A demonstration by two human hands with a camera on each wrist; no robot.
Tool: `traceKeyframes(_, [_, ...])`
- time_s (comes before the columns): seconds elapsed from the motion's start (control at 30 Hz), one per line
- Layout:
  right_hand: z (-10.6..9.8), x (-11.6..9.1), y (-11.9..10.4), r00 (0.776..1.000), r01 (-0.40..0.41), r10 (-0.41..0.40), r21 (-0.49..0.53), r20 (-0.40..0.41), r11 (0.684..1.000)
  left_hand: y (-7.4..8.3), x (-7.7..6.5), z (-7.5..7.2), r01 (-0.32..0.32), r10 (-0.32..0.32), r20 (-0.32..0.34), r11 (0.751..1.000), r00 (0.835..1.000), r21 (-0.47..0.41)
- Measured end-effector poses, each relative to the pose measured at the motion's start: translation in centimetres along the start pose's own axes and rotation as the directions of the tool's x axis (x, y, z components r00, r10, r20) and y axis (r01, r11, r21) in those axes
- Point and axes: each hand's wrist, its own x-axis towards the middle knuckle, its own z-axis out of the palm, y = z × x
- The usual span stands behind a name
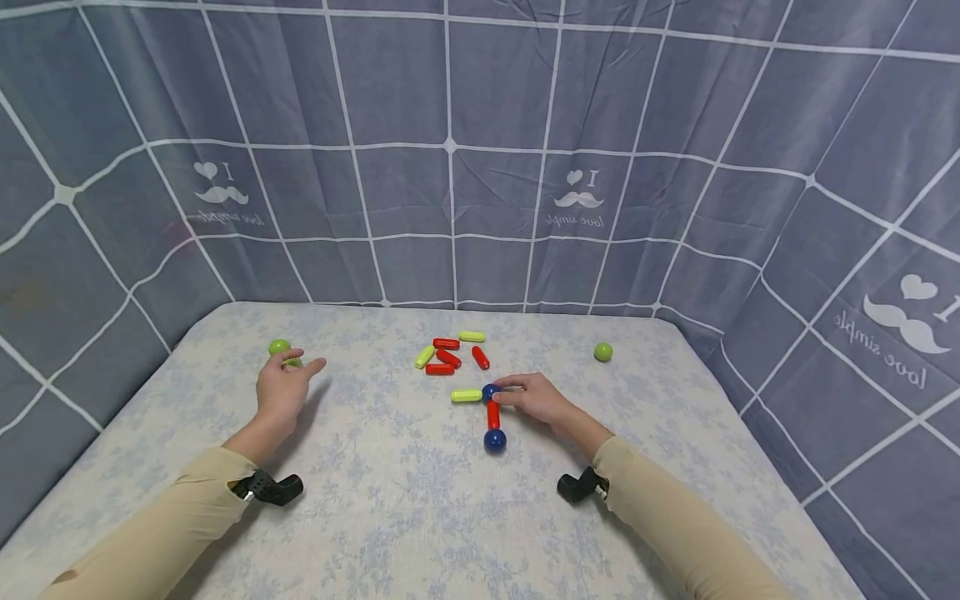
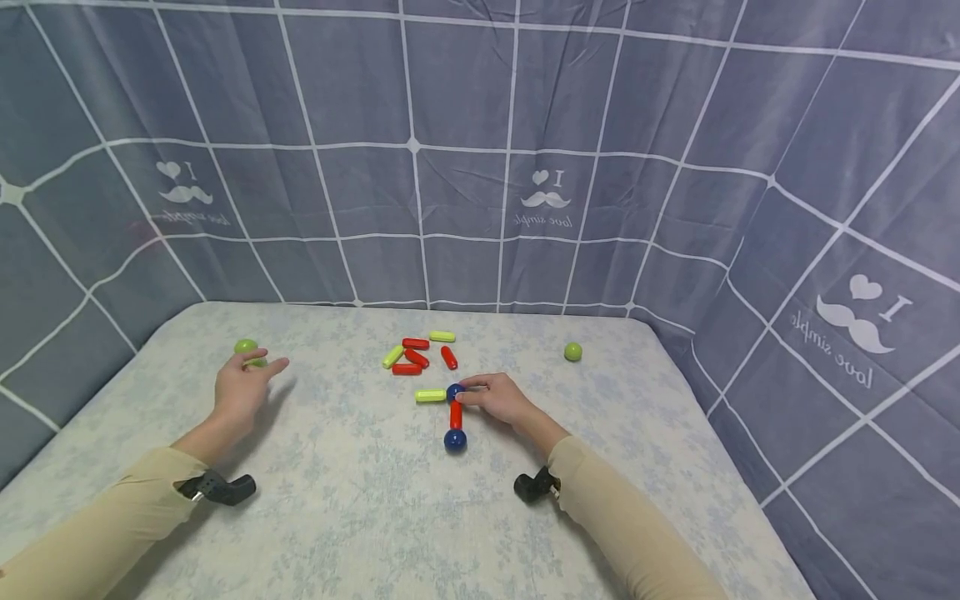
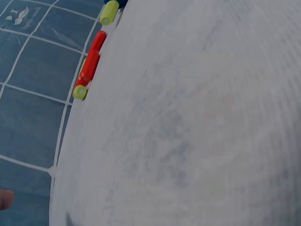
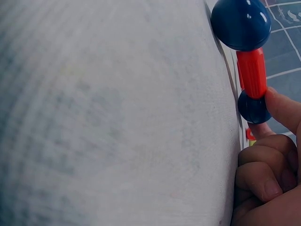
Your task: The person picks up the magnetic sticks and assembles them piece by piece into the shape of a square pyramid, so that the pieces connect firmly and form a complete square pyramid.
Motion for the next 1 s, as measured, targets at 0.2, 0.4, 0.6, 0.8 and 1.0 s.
traceKeyframes(0.2, [0.1, 0.0, 0.1, 1.0, -0.006, 0.006, 0.012, 0.004, 1.0, -0.8, 0.6, -0.8, 0.052, -0.052, -0.084, 0.999, 0.995, -0.001])
traceKeyframes(0.4, [0.1, 0.0, 0.1, 1.0, -0.005, 0.005, 0.008, 0.004, 1.0, -1.5, 1.2, -1.3, 0.073, -0.074, -0.107, 0.997, 0.992, -0.009])
traceKeyframes(0.6, [-0.1, -0.2, -0.1, 1.0, 0.004, -0.004, 0.0, 0.001, 1.0, -1.5, 1.5, -1.5, 0.084, -0.084, -0.092, 0.996, 0.992, -0.007])
traceKeyframes(0.8, [-0.1, -0.2, -0.1, 1.0, -0.005, 0.005, 0.009, 0.004, 1.0, -1.6, 1.9, -1.6, 0.104, -0.105, -0.094, 0.994, 0.99, -0.009])
traceKeyframes(1.0, [0.0, -0.1, 0.0, 1.0, -0.014, 0.014, 0.009, -0.005, 1.0, -1.5, 2.4, -1.6, 0.126, -0.127, -0.093, 0.992, 0.988, -0.014])
